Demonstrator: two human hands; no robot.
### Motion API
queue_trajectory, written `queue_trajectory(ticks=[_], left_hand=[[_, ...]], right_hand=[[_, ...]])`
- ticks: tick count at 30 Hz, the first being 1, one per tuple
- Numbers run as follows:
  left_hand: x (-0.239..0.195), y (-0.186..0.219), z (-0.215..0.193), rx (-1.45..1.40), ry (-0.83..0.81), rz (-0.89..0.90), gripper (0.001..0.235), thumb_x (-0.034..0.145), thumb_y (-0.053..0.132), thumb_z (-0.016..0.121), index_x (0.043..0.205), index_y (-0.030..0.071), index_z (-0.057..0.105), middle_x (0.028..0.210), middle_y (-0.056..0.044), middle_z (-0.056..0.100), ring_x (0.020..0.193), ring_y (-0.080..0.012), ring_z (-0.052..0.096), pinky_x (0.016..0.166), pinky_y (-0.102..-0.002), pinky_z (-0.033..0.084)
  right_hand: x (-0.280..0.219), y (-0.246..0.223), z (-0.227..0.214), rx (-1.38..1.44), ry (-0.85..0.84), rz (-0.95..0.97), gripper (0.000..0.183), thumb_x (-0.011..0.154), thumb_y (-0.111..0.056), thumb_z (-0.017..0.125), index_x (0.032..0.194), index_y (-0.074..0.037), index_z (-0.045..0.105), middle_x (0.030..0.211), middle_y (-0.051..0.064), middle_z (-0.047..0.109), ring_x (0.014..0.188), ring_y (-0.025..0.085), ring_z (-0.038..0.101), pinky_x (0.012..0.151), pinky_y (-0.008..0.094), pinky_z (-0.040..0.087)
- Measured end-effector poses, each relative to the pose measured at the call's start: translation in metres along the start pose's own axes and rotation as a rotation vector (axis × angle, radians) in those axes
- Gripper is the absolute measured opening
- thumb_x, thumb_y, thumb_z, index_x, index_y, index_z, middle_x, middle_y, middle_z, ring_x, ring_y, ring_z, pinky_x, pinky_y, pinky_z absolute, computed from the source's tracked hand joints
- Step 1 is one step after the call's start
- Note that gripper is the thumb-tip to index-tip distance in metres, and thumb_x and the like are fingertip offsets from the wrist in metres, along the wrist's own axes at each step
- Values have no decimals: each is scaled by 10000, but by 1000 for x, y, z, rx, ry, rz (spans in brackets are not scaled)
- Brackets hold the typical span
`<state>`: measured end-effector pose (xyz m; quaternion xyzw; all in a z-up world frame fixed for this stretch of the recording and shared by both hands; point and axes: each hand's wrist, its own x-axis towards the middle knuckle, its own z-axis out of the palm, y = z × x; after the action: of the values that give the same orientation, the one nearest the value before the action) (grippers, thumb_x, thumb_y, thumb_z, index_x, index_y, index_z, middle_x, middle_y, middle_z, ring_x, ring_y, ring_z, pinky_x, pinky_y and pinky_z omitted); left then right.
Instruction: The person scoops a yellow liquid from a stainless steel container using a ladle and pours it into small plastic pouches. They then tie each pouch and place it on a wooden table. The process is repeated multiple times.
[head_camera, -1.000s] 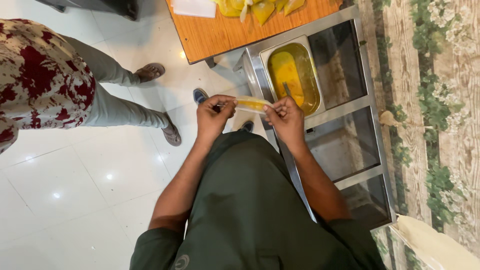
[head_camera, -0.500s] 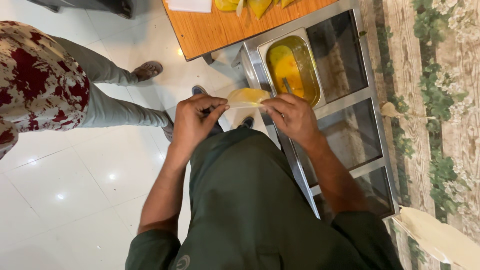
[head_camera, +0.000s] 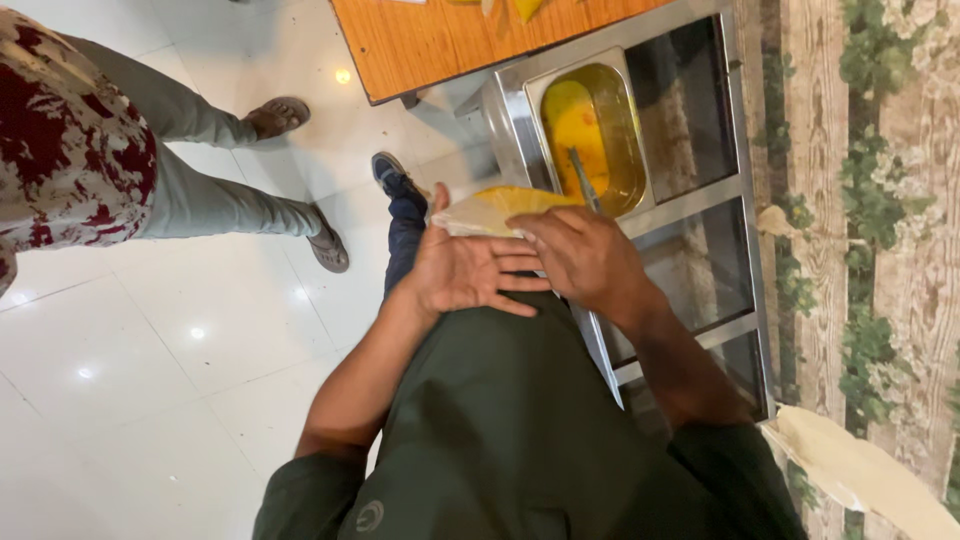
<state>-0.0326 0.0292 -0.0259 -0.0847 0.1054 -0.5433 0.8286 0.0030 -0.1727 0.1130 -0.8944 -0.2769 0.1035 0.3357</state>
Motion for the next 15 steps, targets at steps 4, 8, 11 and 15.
queue_trajectory(ticks=[4,8,11,15], left_hand=[[15,4,10,-93,97,65,1062,789,879,435,1428,38,539,1366,-198,647,1229,-440,645,1054,-745,367],[8,0,-5,-30,309,86,659,991,573,598,1368,34,572,1324,-147,665,1229,-349,655,1110,-711,438],[-4,-1,-14,269,557,112,451,974,385,634,1318,94,610,1274,-109,692,1157,-285,688,1032,-598,517],[-25,4,-13,617,788,181,364,934,272,662,1262,114,666,1210,-63,733,1074,-208,714,925,-432,582]], right_hand=[[-15,-2,3,58,-121,102,230,879,21,673,1081,-76,727,878,120,653,810,317,680,713,406,552],[-36,4,17,165,-12,-27,276,815,17,658,1067,-73,725,1002,112,698,885,309,704,780,380,570],[-47,11,32,247,-40,71,243,838,-11,706,1072,-57,748,969,124,723,825,275,717,736,347,570],[-54,13,63,374,60,198,208,941,-41,706,1147,-42,740,968,119,750,840,236,746,738,323,583]])
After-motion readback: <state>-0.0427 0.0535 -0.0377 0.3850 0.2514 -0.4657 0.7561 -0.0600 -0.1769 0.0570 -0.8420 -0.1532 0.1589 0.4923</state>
